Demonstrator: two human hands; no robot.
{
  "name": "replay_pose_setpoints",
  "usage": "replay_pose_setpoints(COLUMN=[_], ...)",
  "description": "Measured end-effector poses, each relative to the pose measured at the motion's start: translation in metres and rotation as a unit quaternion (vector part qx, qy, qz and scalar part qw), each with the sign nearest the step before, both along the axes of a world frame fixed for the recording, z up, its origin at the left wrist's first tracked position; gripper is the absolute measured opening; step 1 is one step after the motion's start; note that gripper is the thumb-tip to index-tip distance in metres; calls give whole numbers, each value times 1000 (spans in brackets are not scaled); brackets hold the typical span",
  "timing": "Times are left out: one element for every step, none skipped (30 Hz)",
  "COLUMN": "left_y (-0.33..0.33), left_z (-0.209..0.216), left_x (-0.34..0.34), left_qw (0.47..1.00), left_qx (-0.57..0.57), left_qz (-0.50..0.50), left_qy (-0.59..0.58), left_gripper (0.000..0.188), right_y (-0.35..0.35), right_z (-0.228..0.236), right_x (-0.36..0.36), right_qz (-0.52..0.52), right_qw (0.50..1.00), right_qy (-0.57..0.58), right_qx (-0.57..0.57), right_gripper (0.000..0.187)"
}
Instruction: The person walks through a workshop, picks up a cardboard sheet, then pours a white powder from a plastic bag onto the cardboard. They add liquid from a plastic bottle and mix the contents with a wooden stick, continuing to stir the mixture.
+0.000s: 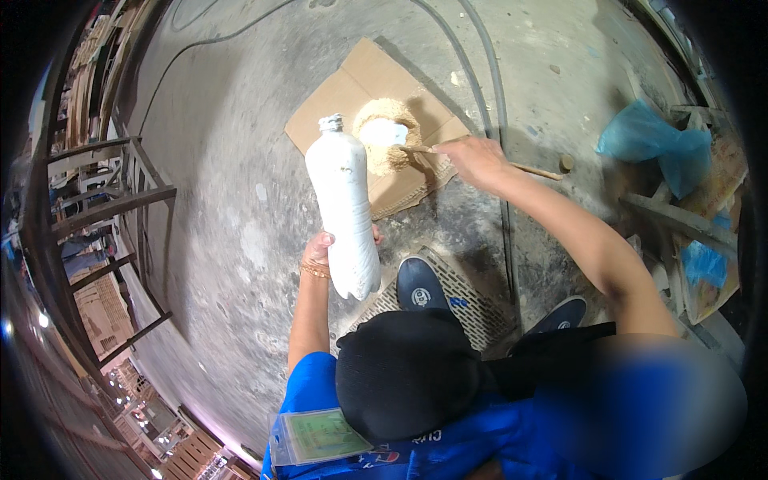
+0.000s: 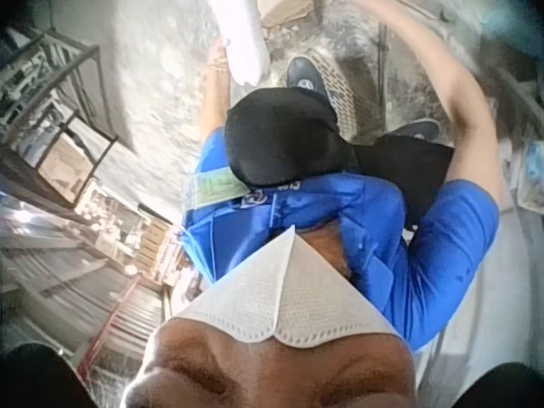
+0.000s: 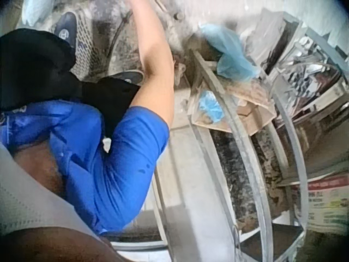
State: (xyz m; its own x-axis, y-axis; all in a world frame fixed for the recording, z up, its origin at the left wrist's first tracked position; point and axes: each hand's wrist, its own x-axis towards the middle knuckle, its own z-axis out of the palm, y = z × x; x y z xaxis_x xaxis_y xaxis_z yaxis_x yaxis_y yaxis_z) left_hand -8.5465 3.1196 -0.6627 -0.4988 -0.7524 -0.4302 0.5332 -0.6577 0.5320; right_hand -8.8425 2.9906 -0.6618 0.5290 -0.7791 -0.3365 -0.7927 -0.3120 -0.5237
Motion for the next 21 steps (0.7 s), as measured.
replay_pose_setpoints(left_y=[1, 2, 3, 4, 6, 6, 6, 5, 6, 5, 3, 4, 5, 7, 6, 4, 3, -2, -6, -10, -12], left_z=[4, 10, 15, 20, 25, 29, 31, 33, 32, 31, 30, 30, 28, 27, 27, 27, 28, 29, 28, 26, 24], left_x=[-2, -1, -1, -1, 0, 0, -2, -4, -5, -5, -4, 1, 11, 22, 29, 36, 43, 47, 47, 44, 46], left_qw=[1000, 999, 998, 992, 980, 963, 944, 920, 892, 869, 844, 815, 801, 785, 768, 748, 729, 711, 694, 689, 681], left_qx=[-5, -10, -16, -22, -26, -32, -37, -40, -43, -43, -43, -43, -61, -75, -87, -100, -105, -109, -114, -103, -93], left_qz=[13, 19, 26, 48, 70, 90, 126, 162, 196, 229, 260, 290, 320, 376, 429, 480, 500, 518, 536, 541, 546], left_qy=[0, -24, -46, -115, -183, -250, -303, -354, -404, -437, -468, -500, -503, -486, -467, -447, -456, -462, -468, -472, -479], left_gripper=[75, 73, 71, 70, 68, 67, 69, 70, 72, 75, 78, 81, 79, 71, 64, 57, 60, 63, 66, 70, 73], right_y=[-1, 0, 1, 3, 6, 7, 9, 11, 13, 11, 7, 3, -2, -8, -12, -17, -21, -23, -24, -24, -24], right_z=[3, 6, 7, 7, 7, 5, 2, -2, -4, -7, -10, -12, -10, -8, -6, -3, 0, 0, 1, 1, 1], right_x=[-1, -1, -3, -3, -2, -2, -1, 1, 3, 4, 4, 6, 9, 10, 11, 10, 8, 5, 3, 1, 3], right_qz=[-8, -16, -25, -13, -2, 8, 14, 21, 27, 13, -2, -16, -15, -15, -16, -28, -41, -55, -66, -78, -88], right_qw=[1000, 999, 998, 998, 999, 999, 999, 999, 998, 998, 997, 996, 995, 994, 994, 992, 991, 989, 992, 994, 995], right_qy=[-22, -44, -64, -58, -51, -44, -42, -41, -39, -46, -51, -60, -64, -68, -71, -74, -78, -78, -55, -31, -11], right_qx=[1, 2, 3, 6, 10, 11, -5, -22, -38, -48, -59, -69, -75, -81, -85, -95, -104, -115, -92, -69, -45], right_gripper=[36, 35, 34, 33, 32, 31, 30, 30, 29, 30, 30, 30, 30, 30, 31, 31, 31, 31, 31, 31, 31])
